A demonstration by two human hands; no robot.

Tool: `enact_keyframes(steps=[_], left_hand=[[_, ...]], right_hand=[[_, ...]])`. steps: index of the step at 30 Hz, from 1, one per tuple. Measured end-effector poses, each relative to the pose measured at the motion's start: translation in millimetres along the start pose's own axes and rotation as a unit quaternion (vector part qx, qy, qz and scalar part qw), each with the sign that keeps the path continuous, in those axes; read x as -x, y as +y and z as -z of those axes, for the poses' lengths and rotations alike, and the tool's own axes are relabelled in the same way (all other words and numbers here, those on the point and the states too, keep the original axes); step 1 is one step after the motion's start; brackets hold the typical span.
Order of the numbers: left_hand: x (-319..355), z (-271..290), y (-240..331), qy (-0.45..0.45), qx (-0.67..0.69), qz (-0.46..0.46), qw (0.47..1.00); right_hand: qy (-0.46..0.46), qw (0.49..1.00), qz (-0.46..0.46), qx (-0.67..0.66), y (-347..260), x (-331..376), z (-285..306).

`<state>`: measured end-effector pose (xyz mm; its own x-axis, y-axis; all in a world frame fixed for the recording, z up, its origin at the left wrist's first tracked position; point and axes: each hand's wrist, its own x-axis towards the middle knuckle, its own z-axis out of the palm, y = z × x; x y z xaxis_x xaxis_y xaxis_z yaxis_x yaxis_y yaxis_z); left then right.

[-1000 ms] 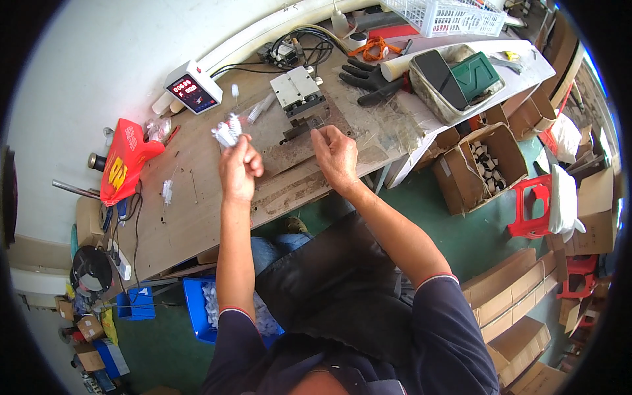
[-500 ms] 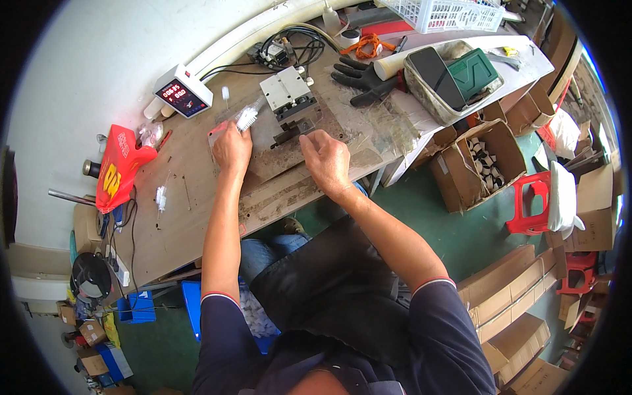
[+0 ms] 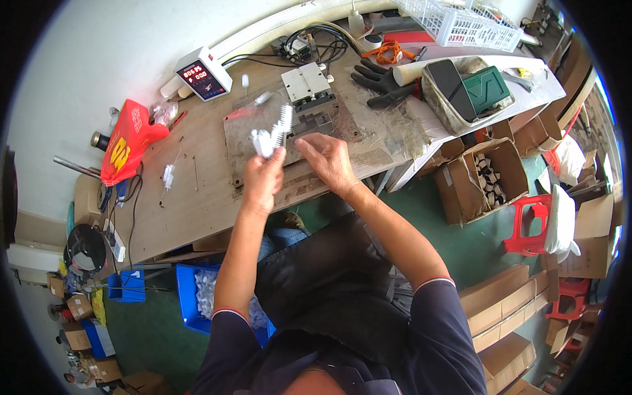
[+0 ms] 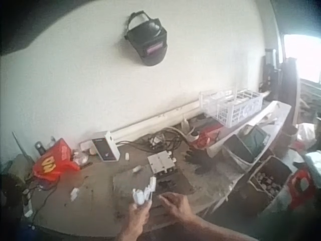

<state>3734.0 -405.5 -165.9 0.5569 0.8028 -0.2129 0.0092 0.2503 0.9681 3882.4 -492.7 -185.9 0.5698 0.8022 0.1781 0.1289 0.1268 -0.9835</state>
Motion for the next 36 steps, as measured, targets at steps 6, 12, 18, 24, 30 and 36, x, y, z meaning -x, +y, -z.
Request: enact_keyframes(steps=[6, 12, 18, 24, 30, 36], left_hand=[[36, -31, -13, -0.015, 0.026, -0.003, 1.0], [42, -40, -24, -0.012, 0.022, -0.048, 0.999], [26, -18, -33, 0.03, -0.035, -0.083, 0.995], [-64, 52, 14, 0.192, -0.098, -0.247, 0.945], [-107, 67, -6, 0.252, -0.173, -0.338, 0.89], [-98, 65, 0, 0.237, -0.222, -0.344, 0.881]], right_hand=[[-0.052, 0.987, -0.102, -0.112, -8, 19, 6], [-0.054, 0.983, -0.112, -0.132, -14, 25, 11], [-0.031, 0.981, -0.182, -0.052, -18, 17, 28], [-0.038, 0.939, -0.061, 0.337, -14, -6, 31], [0.022, 0.907, -0.067, 0.415, -1, -17, 19], [0.063, 0.898, -0.046, 0.433, -5, -8, 4]])
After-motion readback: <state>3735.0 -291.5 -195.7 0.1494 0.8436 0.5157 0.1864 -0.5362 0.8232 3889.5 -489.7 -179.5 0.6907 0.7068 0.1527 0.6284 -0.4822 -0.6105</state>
